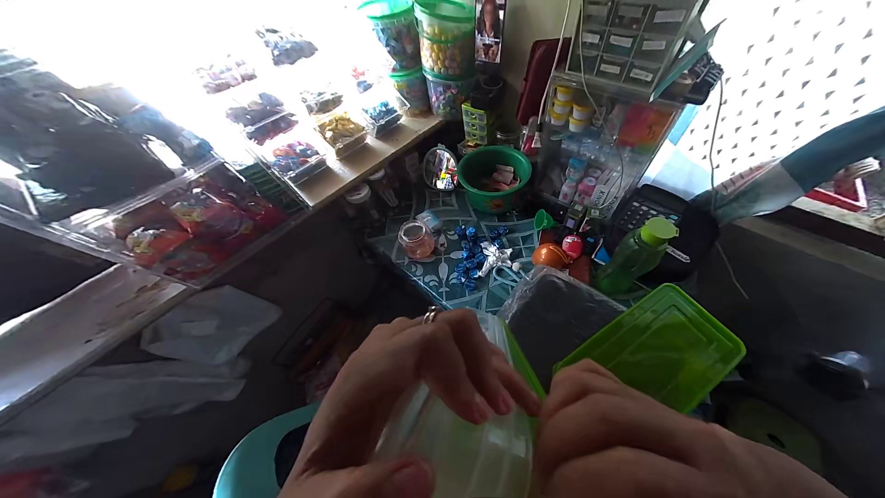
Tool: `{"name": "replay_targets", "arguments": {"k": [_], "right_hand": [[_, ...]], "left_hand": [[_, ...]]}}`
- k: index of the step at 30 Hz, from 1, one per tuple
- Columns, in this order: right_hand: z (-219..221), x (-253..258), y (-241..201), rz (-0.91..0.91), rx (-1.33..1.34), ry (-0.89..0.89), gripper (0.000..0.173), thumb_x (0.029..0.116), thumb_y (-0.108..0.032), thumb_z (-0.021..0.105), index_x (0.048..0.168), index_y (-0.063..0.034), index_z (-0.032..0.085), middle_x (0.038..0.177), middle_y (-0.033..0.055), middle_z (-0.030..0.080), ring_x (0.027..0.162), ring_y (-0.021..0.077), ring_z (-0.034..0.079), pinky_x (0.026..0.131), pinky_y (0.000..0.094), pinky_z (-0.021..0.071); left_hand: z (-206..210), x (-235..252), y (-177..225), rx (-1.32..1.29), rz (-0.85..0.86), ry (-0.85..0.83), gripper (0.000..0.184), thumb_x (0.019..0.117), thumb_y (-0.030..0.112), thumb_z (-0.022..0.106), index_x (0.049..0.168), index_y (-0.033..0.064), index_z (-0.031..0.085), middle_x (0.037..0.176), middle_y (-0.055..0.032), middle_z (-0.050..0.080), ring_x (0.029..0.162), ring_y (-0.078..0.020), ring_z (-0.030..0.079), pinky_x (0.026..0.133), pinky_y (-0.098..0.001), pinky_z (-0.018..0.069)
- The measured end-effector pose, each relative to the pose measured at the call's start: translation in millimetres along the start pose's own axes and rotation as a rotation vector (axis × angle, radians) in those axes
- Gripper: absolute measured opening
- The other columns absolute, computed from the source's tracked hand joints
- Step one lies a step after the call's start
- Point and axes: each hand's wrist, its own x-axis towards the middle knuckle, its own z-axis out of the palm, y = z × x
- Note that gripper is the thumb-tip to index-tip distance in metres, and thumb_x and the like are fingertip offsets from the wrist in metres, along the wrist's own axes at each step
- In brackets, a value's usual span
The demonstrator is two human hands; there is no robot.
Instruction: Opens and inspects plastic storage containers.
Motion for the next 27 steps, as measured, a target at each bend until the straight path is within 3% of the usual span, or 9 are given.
{"name": "replay_targets", "arguments": {"k": [5,10,13,16,18,21,23,25,27], "right_hand": [[5.2,2.3,14.2,-0.034,-0.065,0.105,0.016,0.1021,-0.021,0.063,0.100,-0.0061,0.060,0.101,0.0063,0.062,0.103,0.0133,0.062,0.097,0.0254,0.0500],[6.1,12.0,28.7,0.020,0.087,0.204,0.023,0.1018,-0.026,0.064,0.105,-0.0037,0.062,0.101,0.0044,0.065,0.099,0.0053,0.064,0.089,0.0187,0.0536],[-1.9,20.8,53.2,0.138,-0.069,0.154,0.034,0.1024,-0.035,0.061,0.118,-0.0055,0.060,0.105,0.0012,0.064,0.102,0.0020,0.062,0.091,0.0200,0.0542],[-8.7,25.1,85.5,0.271,-0.107,0.096,0.030,0.1003,-0.022,0.063,0.119,0.0013,0.064,0.106,0.0048,0.069,0.100,0.0059,0.065,0.089,0.0244,0.0552],[-9.2,27.3,94.0,0.383,-0.023,0.149,0.021,0.1050,-0.015,0.054,0.113,0.0013,0.065,0.094,0.0009,0.068,0.084,-0.0003,0.065,0.077,0.0181,0.0555],[-0.2,29.4,90.9,0.420,-0.009,0.322,0.023,0.1079,-0.013,0.048,0.104,0.0008,0.066,0.078,-0.0045,0.060,0.066,-0.0056,0.056,0.062,0.0110,0.0490],[8.6,27.3,91.8,0.380,-0.099,0.412,0.024,0.1077,-0.013,0.049,0.103,0.0038,0.066,0.078,-0.0015,0.060,0.066,-0.0056,0.054,0.062,0.0096,0.0473],[15.5,23.7,98.9,0.329,-0.174,0.449,0.025,0.1075,-0.012,0.049,0.104,0.0064,0.065,0.082,0.0026,0.061,0.068,-0.0040,0.055,0.064,0.0099,0.0483],[16.1,22.2,104.2,0.373,-0.194,0.423,0.025,0.1084,-0.013,0.048,0.104,0.0052,0.065,0.080,0.0029,0.060,0.065,-0.0026,0.054,0.061,0.0111,0.0470]], "left_hand": [[-18.7,12.1,-3.3,0.127,0.043,-0.119,0.058,0.1056,0.050,0.040,0.115,0.0029,0.072,0.110,-0.0091,0.073,0.106,-0.0182,0.069,0.093,-0.0340,0.0570],[-39.9,26.8,-7.4,0.089,0.025,-0.190,0.059,0.1071,0.047,0.037,0.104,0.0008,0.073,0.102,-0.0080,0.075,0.101,-0.0160,0.070,0.092,-0.0344,0.0568],[-56.7,33.6,-8.3,0.204,0.016,-0.074,0.052,0.1076,0.043,0.037,0.104,0.0082,0.076,0.101,-0.0032,0.076,0.101,-0.0147,0.071,0.094,-0.0338,0.0570],[-69.5,46.2,-11.3,0.428,0.318,0.003,0.026,0.1058,0.025,0.051,0.120,0.0150,0.070,0.118,0.0004,0.073,0.109,-0.0115,0.069,0.095,-0.0279,0.0573],[-65.8,59.0,-12.1,0.549,0.423,0.211,0.011,0.0999,0.013,0.061,0.106,0.0145,0.070,0.106,0.0074,0.076,0.099,-0.0003,0.070,0.086,-0.0159,0.0563],[-67.6,72.6,-11.4,0.326,0.137,0.530,0.041,0.0949,-0.016,0.032,0.072,0.0079,0.056,0.065,0.0077,0.064,0.062,0.0081,0.060,0.063,-0.0070,0.0504],[-73.6,73.0,-20.9,0.364,0.084,0.657,0.038,0.0943,-0.020,0.036,0.070,0.0034,0.054,0.063,0.0046,0.066,0.061,0.0064,0.061,0.064,-0.0082,0.0517],[-131.3,53.0,-79.5,0.246,0.403,0.310,0.027,0.0990,-0.013,0.043,0.100,-0.0005,0.067,0.098,-0.0056,0.075,0.094,-0.0059,0.071,0.086,-0.0198,0.0568],[-179.3,43.8,-131.0,0.097,0.502,0.072,0.028,0.1035,0.005,0.049,0.122,0.0015,0.069,0.120,-0.0125,0.073,0.113,-0.0147,0.069,0.096,-0.0275,0.0552]]}}
